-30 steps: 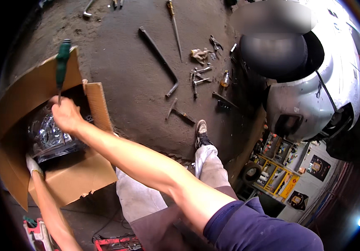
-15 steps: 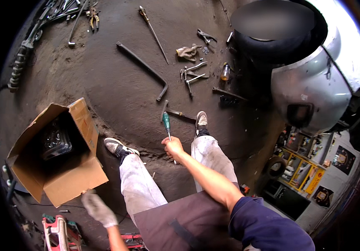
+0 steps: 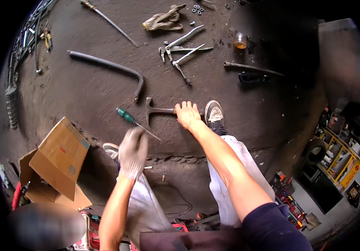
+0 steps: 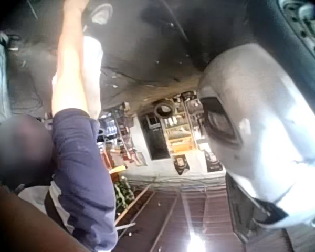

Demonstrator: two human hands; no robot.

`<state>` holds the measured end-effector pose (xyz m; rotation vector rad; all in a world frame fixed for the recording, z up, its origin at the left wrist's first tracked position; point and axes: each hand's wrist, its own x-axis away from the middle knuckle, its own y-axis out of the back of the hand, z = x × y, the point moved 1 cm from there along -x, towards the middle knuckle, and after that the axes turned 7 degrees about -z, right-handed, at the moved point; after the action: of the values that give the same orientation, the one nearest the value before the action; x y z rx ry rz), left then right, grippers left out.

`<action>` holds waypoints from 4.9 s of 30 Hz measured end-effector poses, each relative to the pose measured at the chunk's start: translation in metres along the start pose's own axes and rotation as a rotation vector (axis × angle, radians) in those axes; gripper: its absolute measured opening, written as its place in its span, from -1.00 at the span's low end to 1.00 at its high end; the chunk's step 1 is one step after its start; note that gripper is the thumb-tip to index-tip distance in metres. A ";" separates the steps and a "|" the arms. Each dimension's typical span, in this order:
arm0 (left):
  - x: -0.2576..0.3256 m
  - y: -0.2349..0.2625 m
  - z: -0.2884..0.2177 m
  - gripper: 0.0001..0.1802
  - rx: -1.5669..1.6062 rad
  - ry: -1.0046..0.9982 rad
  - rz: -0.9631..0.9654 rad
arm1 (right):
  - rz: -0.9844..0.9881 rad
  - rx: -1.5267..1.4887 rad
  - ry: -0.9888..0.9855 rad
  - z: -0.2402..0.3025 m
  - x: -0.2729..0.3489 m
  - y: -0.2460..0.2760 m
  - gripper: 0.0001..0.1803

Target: The person removes a damaged headlight assembly from a silver car, then uses a hammer and a metal tool to straighten the surrounding body panel. Afterward, the person retrieves a replacement headlight from a box and fits it into the front of the car.

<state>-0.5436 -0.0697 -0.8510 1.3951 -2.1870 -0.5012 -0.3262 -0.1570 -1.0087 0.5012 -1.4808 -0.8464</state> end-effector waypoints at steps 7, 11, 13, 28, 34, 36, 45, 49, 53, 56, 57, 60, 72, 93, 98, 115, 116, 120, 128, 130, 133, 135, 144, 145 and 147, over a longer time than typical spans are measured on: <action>-0.197 -0.208 -0.014 -0.52 -0.711 -0.551 0.301 | -0.088 -0.251 0.055 -0.029 0.019 -0.005 -0.70; -0.246 -0.231 -0.041 -0.74 -0.945 -0.601 0.238 | 0.034 -0.495 -0.151 -0.039 0.063 0.080 -0.67; -0.246 -0.213 -0.032 -0.83 -0.744 -0.571 0.205 | 0.062 -0.688 -0.303 -0.028 0.096 0.127 -0.56; -0.056 0.207 -0.429 -0.72 0.072 -0.233 0.051 | -1.048 -1.727 -0.673 0.112 0.527 0.520 -0.71; -0.112 0.355 -0.772 -0.71 0.071 -0.799 -0.108 | -0.740 -2.242 -0.050 0.061 0.642 0.716 -0.77; -0.135 0.367 -0.865 -0.65 0.017 -0.981 -0.169 | -0.891 -2.306 0.109 0.023 0.620 0.745 -0.67; -0.169 0.273 -1.233 -0.64 0.068 -1.323 -0.149 | -0.923 -2.560 0.745 -0.225 0.593 0.887 -0.59; -0.182 0.219 -1.290 -0.63 -0.181 -1.512 -0.132 | -0.631 -2.683 0.986 -0.280 0.596 0.928 -0.56; -0.188 0.217 -1.297 -0.57 -0.171 -1.533 -0.178 | -0.548 -2.629 0.995 -0.309 0.597 0.960 -0.58; -0.195 0.214 -1.289 -0.49 0.031 -1.548 -0.219 | -0.433 -2.677 0.932 -0.316 0.601 0.977 -0.57; -0.193 0.212 -1.286 -0.49 0.104 -1.480 -0.205 | -0.379 -2.686 0.935 -0.318 0.603 0.981 -0.57; -0.197 0.219 -1.289 -0.50 0.220 -1.465 -0.187 | -0.310 -2.624 0.932 -0.324 0.613 0.993 -0.57; -0.190 0.235 -1.169 -0.40 0.347 -1.161 -0.375 | -0.206 -2.594 0.803 -0.289 0.620 1.001 -0.59; -0.126 0.182 -1.134 -0.78 1.742 0.055 0.324 | -0.155 -2.512 0.469 -0.325 0.655 0.976 -0.59; -0.088 0.178 -1.134 -0.75 1.701 0.032 0.165 | -0.076 -2.408 0.443 -0.336 0.676 0.980 -0.61; -0.113 0.175 -1.199 -0.66 1.403 0.135 0.277 | -0.547 -2.418 0.467 -0.357 0.652 0.990 -0.58; -0.123 0.185 -1.193 -0.66 1.359 0.140 0.301 | -0.511 -2.526 0.498 -0.352 0.638 0.989 -0.60; -0.138 0.189 -1.245 -0.64 0.628 -0.142 -0.086 | -0.443 -2.603 0.538 -0.386 0.620 0.994 -0.69; -0.160 0.140 -1.322 -0.32 -0.709 -0.933 -0.817 | -0.561 -2.323 0.822 -0.432 0.614 1.003 -0.77; -0.163 0.132 -1.328 -0.29 -0.751 -0.930 -0.853 | -0.679 -2.219 0.863 -0.440 0.616 1.007 -0.78; -0.168 0.126 -1.328 -0.31 -0.259 -0.822 -0.674 | -0.799 -2.186 0.844 -0.435 0.617 1.013 -0.78; -0.170 0.120 -1.329 -0.33 0.063 -0.729 -0.543 | -0.774 -2.136 0.843 -0.435 0.614 1.014 -0.78; -0.162 0.140 -1.317 -0.51 0.082 -0.697 -0.594 | -0.799 -2.161 0.839 -0.418 0.608 1.018 -0.79; -0.165 0.144 -1.315 -0.51 0.046 -0.713 -0.609 | -0.808 -2.138 0.842 -0.418 0.608 1.018 -0.79; -0.169 0.153 -1.304 -0.45 -0.178 -0.836 -0.643 | -0.859 -2.125 0.816 -0.421 0.608 1.021 -0.80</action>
<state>0.1662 0.0923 0.2540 2.0165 -2.0990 -1.7224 0.2047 -0.0537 0.1300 -0.2685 0.8523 -1.9470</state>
